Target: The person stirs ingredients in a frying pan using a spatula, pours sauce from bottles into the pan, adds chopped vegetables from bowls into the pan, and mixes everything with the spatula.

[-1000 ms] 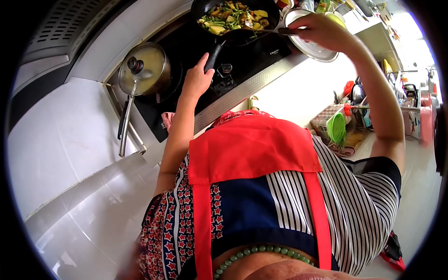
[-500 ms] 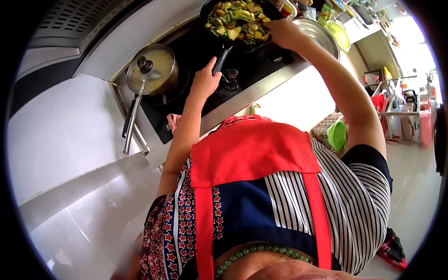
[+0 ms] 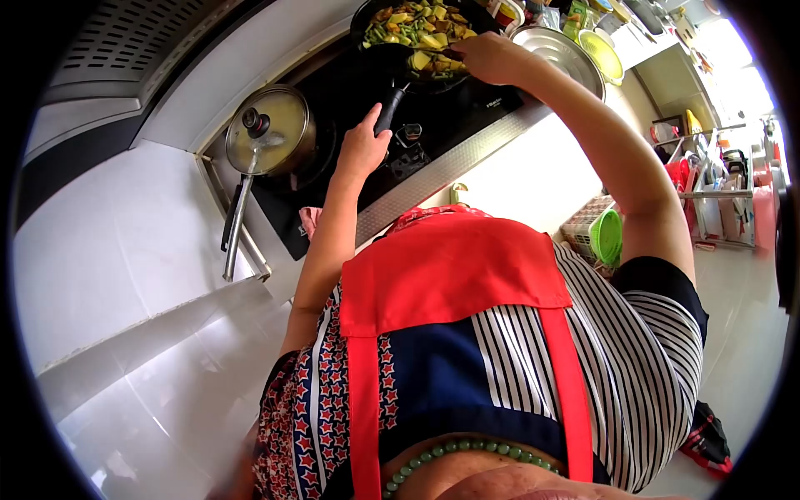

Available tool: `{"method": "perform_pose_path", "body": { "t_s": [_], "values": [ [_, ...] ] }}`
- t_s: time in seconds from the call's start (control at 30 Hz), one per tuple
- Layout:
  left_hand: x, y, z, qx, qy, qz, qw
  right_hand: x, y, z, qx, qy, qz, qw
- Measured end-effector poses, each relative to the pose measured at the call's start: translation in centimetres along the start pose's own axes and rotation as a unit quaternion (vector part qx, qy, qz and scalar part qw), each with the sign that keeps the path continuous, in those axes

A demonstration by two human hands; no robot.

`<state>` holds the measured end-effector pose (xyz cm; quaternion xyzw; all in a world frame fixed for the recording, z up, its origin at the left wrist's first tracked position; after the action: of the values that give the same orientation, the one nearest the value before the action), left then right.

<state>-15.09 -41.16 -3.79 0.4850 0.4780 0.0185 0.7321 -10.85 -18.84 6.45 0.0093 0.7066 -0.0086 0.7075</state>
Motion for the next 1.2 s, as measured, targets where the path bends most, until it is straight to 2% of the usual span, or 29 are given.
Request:
{"method": "perform_pose_path", "body": {
  "t_s": [0.07, 0.2, 0.3, 0.37, 0.43, 0.53, 0.63, 0.67, 0.77, 0.83, 1.0, 1.13, 1.17, 1.2],
  "values": [
    [0.1, -0.1, 0.0, -0.006, -0.004, -0.005, 1.000, 1.0, 0.2, 0.5, 0.142, -0.088, -0.011, 0.986],
    [0.1, -0.3, 0.0, -0.002, 0.001, -0.003, 1.000, -0.5, 1.5, 0.3, 0.183, -0.043, 0.000, 0.982],
    [0.1, -0.4, 0.0, -0.004, 0.001, 0.000, 1.000, -0.6, 7.0, -0.2, 0.062, 0.040, -0.079, 0.994],
    [0.3, -0.8, -0.4, 0.022, 0.024, -0.013, 0.999, -6.4, 6.6, 2.4, -0.035, 0.044, -0.043, 0.997],
    [0.3, -1.1, -0.6, 0.037, 0.034, -0.020, 0.999, -9.6, 7.0, 4.2, 0.004, -0.070, -0.014, 0.997],
    [0.4, -1.2, -0.7, 0.040, 0.033, -0.018, 0.999, -12.8, 6.8, 6.4, 0.048, -0.117, -0.044, 0.991],
    [0.5, -1.1, -0.6, 0.039, 0.027, -0.012, 0.999, -12.2, 5.5, 6.8, 0.073, -0.134, 0.032, 0.988],
    [0.4, -1.0, -0.6, 0.039, 0.026, -0.014, 0.999, -8.3, 9.0, 6.2, 0.060, -0.079, 0.016, 0.995],
    [0.3, -0.8, -0.4, 0.035, 0.022, -0.009, 0.999, -5.9, 5.1, 5.8, 0.177, -0.071, 0.106, 0.976],
    [0.2, -0.8, -0.4, 0.029, 0.022, -0.001, 0.999, -3.9, 4.9, 5.4, 0.153, -0.014, 0.104, 0.983],
    [0.3, -0.9, -0.4, 0.019, 0.021, -0.012, 1.000, -0.8, 4.9, 6.4, 0.180, -0.020, 0.032, 0.983],
    [0.3, -0.9, -0.2, 0.009, 0.019, 0.006, 1.000, -4.9, 5.6, 7.0, 0.140, -0.036, 0.002, 0.990],
    [0.2, -0.9, -0.2, 0.011, 0.021, 0.003, 1.000, -4.8, 7.7, 6.7, 0.064, 0.025, -0.014, 0.998],
    [0.3, -0.8, -0.2, 0.013, 0.022, 0.000, 1.000, -6.2, 7.9, 7.1, 0.143, -0.037, -0.108, 0.983]
  ]
}}
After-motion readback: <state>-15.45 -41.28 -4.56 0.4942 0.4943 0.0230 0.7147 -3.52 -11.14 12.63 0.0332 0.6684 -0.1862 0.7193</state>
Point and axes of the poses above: each hand's wrist, its own z-axis away from the middle knuckle, its own x-axis out of the palm, y = z × x, the point moved 8 cm from there along -z, towards the middle knuckle, and after that the axes turned 5 degrees about x, right-handed, at the moved point
